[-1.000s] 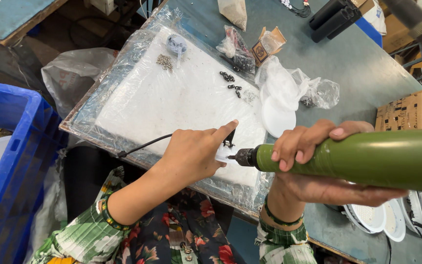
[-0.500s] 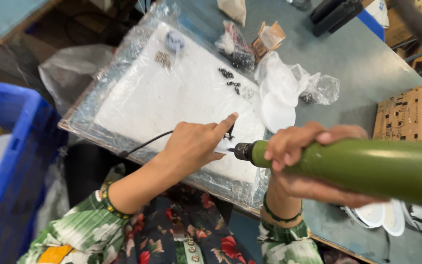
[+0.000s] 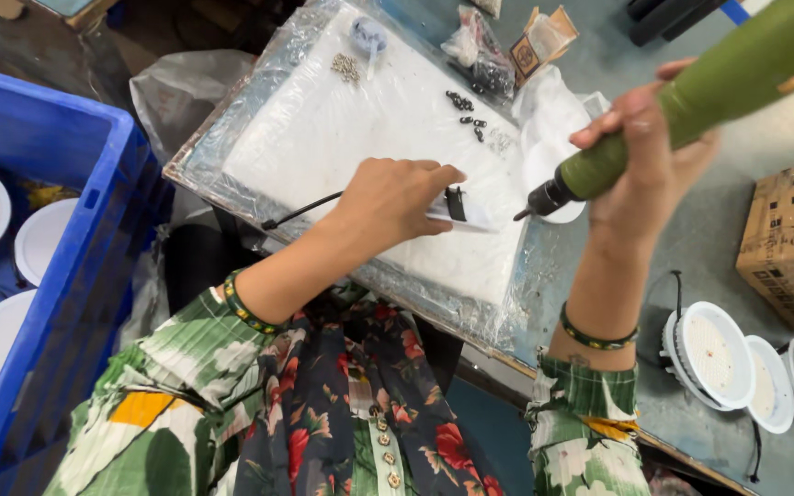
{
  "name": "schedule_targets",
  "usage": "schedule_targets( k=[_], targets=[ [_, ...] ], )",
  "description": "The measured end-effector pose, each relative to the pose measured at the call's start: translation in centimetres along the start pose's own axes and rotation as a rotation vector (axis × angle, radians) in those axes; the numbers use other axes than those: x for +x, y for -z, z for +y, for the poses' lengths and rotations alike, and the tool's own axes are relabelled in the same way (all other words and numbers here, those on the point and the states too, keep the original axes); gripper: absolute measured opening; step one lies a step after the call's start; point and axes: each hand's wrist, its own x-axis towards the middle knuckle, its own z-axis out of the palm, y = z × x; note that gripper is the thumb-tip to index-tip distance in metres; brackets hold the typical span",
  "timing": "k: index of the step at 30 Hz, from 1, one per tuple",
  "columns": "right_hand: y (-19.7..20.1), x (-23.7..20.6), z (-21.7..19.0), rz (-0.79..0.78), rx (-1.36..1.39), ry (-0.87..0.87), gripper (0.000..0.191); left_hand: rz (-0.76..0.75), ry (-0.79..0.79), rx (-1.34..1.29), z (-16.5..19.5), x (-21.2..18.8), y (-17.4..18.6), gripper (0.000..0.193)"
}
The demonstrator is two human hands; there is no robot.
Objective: The person assembles LED light fixtures by attaching mounting brackets and securing them with screws using a power drill. They then place a diffuser cover over the LED module and tighten the assembly. The finished units are placed into a blue crate.
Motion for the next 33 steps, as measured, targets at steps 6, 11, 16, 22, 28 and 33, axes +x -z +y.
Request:
schedule_targets(
  k=[6, 11, 16, 22, 28, 33],
  targets=[
    [0.8, -1.3, 3.3, 0.071, -0.007, 0.001, 0.037, -0.033, 0.153, -0.050, -0.9, -2.0, 1.2, 0.044],
    [1.1, -0.5, 3.9, 0.095, 0.029, 0.033, 0.042, -0.001, 0.220, -0.058, -2.1, -3.5, 1.9, 0.048],
    [0.7, -0.2, 4.2, 0.068, 0.021, 0.032, 0.049, 0.084, 0.326, -0.203, -2.4, -4.7, 1.9, 0.053],
    [0.1, -3.2, 7.0, 0.088, -0.140, -0.002, 0.072, 0.333, 0.392, -0.781, -3.0, -5.4, 2.2, 0.052],
    [-3.6, -12.6, 10.9, 0.021, 0.050, -0.332, 0.076, 0.593, 0.393, -1.368, -3.2, -5.1, 0.1, 0.071],
    [-4.8, -13.3, 11.0, 0.166, 0.045, -0.424, 0.064, 0.581, 0.495, -1.532, -2.9, -5.3, -3.5, 0.088]
  ],
)
